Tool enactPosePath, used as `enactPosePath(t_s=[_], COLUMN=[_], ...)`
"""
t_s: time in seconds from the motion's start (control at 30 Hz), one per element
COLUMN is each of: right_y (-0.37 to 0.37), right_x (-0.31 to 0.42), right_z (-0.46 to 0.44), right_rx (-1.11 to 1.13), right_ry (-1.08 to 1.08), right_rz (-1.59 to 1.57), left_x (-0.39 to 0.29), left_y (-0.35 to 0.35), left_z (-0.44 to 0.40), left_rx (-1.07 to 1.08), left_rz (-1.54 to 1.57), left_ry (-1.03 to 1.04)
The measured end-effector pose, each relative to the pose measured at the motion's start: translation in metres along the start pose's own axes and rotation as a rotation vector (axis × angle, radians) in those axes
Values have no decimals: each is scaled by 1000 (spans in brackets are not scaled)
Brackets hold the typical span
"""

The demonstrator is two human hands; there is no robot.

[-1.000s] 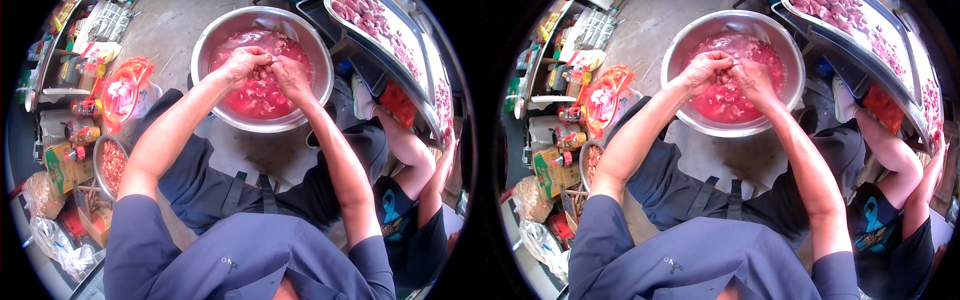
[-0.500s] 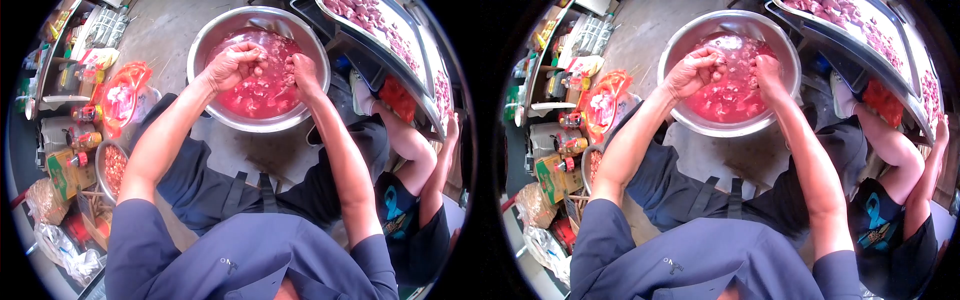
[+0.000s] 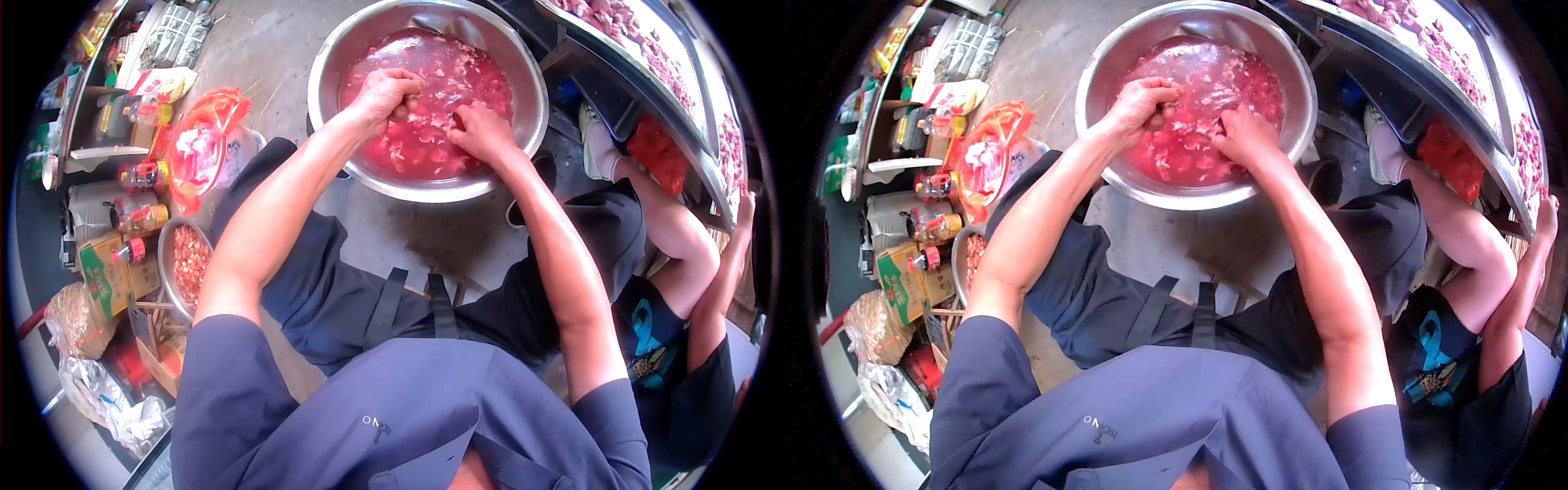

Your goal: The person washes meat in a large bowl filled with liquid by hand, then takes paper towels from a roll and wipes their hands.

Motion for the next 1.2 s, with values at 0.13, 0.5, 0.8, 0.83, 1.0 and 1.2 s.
enactPosePath(t_s=[0.13,0.5,0.8,0.83,1.0,1.2], right_y=[8,24,2,-1,-7,-13], right_x=[4,-7,-3,0,-6,5], right_z=[10,-2,-12,-12,-17,-21], right_rx=[276,324,126,109,-17,22], right_ry=[-24,112,486,522,579,268], right_rz=[131,-416,-978,-1017,-1080,-750], left_x=[-4,2,20,23,13,5], left_y=[3,2,35,35,28,13], left_z=[3,2,30,27,19,7], left_rx=[-47,27,273,275,210,44], left_rz=[64,-197,-354,-356,-279,-100], left_ry=[20,46,14,14,61,75])
Point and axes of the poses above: each hand's wrist, its own z-axis away from the middle knuckle, its own y-axis out of the palm, x = y × z, the point moved 7 cm from there along -z, towards the middle knuckle, and after that the axes turned 14 degrees about -x, right-handed, at the moved point
